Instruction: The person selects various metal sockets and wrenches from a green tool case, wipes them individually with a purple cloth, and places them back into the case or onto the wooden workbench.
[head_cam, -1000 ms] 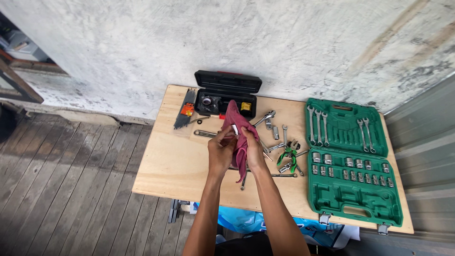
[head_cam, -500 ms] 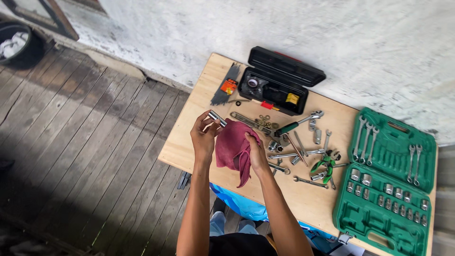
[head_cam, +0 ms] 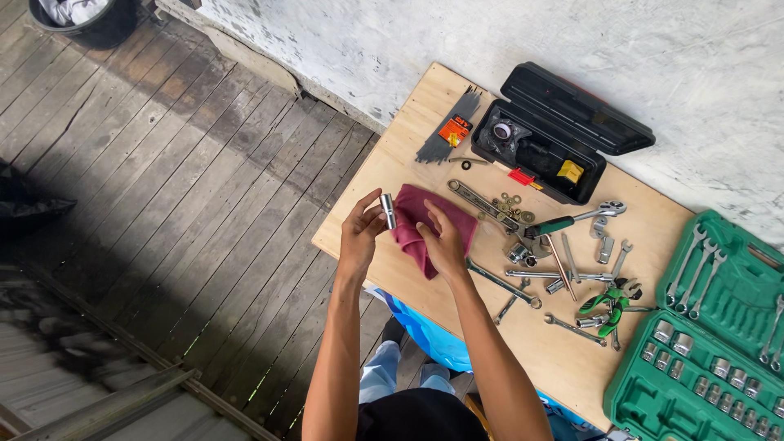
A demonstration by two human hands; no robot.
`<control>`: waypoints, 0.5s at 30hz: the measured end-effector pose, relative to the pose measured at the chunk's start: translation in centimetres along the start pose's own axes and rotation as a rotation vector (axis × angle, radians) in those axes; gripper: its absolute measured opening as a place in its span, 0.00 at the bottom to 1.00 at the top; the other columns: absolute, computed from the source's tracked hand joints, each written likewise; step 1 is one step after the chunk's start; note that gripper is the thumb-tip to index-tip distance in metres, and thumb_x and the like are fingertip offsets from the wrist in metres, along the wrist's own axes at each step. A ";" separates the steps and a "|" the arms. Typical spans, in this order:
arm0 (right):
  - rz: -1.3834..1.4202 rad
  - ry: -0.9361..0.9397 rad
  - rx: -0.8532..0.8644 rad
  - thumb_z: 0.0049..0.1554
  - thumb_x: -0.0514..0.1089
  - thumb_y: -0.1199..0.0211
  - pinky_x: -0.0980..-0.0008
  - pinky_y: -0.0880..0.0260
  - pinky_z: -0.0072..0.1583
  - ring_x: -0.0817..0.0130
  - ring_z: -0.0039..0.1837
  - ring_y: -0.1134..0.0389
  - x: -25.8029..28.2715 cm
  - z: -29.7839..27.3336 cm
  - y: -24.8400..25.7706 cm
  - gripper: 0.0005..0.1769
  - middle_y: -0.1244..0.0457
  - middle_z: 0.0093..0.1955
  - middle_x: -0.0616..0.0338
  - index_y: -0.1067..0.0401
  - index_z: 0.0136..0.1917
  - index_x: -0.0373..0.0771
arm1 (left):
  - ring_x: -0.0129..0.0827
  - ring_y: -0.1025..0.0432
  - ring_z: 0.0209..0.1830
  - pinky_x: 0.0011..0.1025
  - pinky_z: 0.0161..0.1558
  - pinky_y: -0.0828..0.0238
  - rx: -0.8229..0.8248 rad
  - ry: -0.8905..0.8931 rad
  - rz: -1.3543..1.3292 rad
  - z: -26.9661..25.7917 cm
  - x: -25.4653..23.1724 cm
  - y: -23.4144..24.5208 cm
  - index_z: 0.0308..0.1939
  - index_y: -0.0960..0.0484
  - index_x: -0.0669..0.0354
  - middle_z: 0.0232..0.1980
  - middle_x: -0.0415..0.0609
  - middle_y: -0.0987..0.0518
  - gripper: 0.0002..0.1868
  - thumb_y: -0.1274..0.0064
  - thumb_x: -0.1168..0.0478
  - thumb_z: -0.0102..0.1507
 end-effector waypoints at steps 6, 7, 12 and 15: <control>-0.022 0.196 0.183 0.51 0.29 0.39 0.58 0.46 0.78 0.58 0.82 0.47 10.0 -2.5 1.3 0.45 0.46 0.80 0.53 0.45 0.80 0.40 | 0.30 0.24 0.51 0.29 0.57 0.28 0.151 0.055 -0.158 -1.3 -1.6 -3.6 0.74 0.36 0.61 0.55 0.52 0.17 0.29 0.57 0.74 0.68; -0.078 0.222 0.187 0.49 0.29 0.37 0.58 0.46 0.77 0.58 0.82 0.48 11.9 -3.1 1.7 0.47 0.47 0.81 0.54 0.46 0.80 0.41 | 0.30 0.24 0.51 0.29 0.57 0.28 0.164 0.027 -0.114 -1.3 -1.9 -4.5 0.74 0.35 0.61 0.53 0.51 0.18 0.29 0.56 0.75 0.68; -0.330 0.375 0.059 0.47 0.28 0.30 0.60 0.44 0.77 0.56 0.80 0.45 17.2 -5.2 5.6 0.46 0.45 0.78 0.54 0.40 0.76 0.44 | 0.27 0.27 0.51 0.26 0.56 0.31 0.281 -0.047 -0.048 -2.2 -2.2 -10.3 0.75 0.34 0.62 0.51 0.49 0.19 0.31 0.52 0.76 0.68; -0.340 0.375 -0.012 0.47 0.29 0.29 0.63 0.39 0.76 0.57 0.79 0.41 17.5 -6.3 8.8 0.44 0.43 0.77 0.55 0.37 0.75 0.44 | 0.26 0.26 0.53 0.25 0.56 0.29 0.366 -0.062 -0.073 -2.8 -2.3 -14.0 0.74 0.33 0.62 0.53 0.48 0.18 0.30 0.53 0.77 0.66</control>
Point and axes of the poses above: each hand's wrist, its own z-axis towards the middle knuckle, its own y-axis out of the back of the hand, x = y × z, the point moved 8 cm from there along z, towards the middle knuckle
